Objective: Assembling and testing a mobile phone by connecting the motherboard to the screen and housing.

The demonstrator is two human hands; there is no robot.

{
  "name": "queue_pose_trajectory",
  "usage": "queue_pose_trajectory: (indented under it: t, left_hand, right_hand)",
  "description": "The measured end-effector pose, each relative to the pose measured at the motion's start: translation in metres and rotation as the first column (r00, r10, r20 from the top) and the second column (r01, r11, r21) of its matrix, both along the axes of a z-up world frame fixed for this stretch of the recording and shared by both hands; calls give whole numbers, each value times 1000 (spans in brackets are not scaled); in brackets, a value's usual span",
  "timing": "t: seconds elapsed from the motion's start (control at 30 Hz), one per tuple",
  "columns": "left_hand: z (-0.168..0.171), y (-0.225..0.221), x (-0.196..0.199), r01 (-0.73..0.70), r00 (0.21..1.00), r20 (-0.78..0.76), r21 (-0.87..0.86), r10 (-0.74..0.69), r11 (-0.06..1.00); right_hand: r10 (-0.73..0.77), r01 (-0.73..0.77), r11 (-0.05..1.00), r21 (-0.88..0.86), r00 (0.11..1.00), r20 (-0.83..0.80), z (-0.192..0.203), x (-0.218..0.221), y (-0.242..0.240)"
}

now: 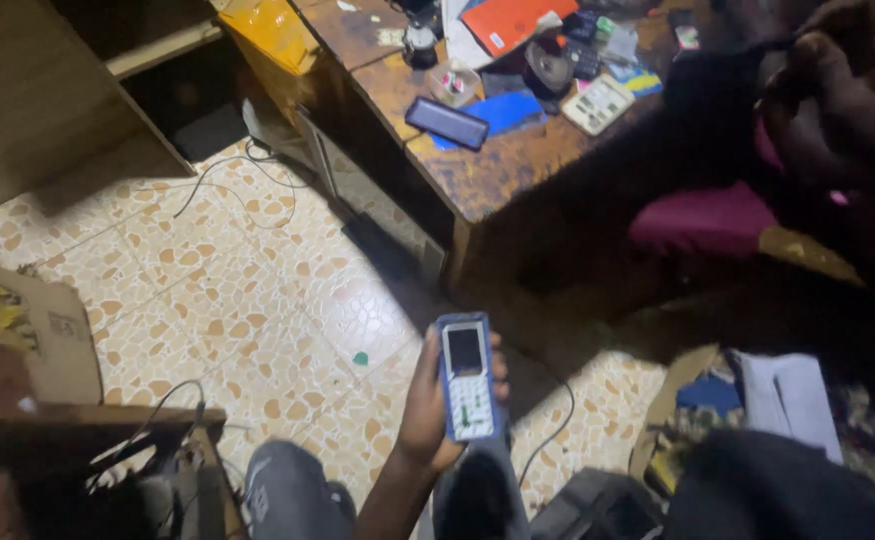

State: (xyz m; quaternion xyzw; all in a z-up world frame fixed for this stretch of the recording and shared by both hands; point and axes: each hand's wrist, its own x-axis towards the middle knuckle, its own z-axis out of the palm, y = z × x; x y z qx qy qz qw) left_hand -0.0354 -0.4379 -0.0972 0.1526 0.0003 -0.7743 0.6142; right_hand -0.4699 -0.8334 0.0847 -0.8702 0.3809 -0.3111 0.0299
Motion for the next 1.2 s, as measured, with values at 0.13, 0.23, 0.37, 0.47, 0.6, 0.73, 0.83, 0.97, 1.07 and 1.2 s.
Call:
queue_pose_trajectory:
  t: [0.13, 0.23, 0.37, 0.47, 0.6, 0.73, 0.83, 0.97, 1.07, 1.2]
  left_hand:
    - [30, 19, -24, 120, 993, 33, -108, -118, 987]
    - [49, 38, -42, 153, 988, 17, -187, -152, 971]
    - [25, 72, -81, 65, 997, 34, 35, -67, 997]
    - [27, 107, -75, 359, 903, -150, -249, -402, 900]
    - [26, 137, -83, 395, 909, -50, -207, -413, 895]
    - [26, 156, -92, 262, 965, 54, -151, -257, 953]
    - [28, 158, -88, 245, 969, 64, -147, -238, 958]
    - [43, 169, -76, 219, 965, 175, -141, -194, 965]
    - [39, 166, -78, 216, 967, 184, -217, -177, 952]
    - [41, 166, -79, 283, 949, 199, -204, -244, 937]
  right_hand:
    - [154, -174, 925, 338, 984, 85, 42, 122, 185]
    - [324, -309, 794, 523, 944, 66, 24, 148, 258]
    - [256, -343, 435, 833, 934, 251, -7, 170, 345]
    - [367, -416, 512, 752, 897, 246, -22, 183, 383]
    - [460, -498, 616, 610, 856, 234, -25, 200, 422]
    - [414, -497, 765, 409, 866, 279, -44, 208, 447]
    - [378, -480, 796, 369, 870, 316, -50, 213, 456]
    - [285, -432, 818, 380, 878, 385, -69, 215, 462]
    - [205, -387, 817, 428, 888, 411, -72, 218, 467]
    - [160, -492, 683, 540, 822, 546, -90, 214, 464]
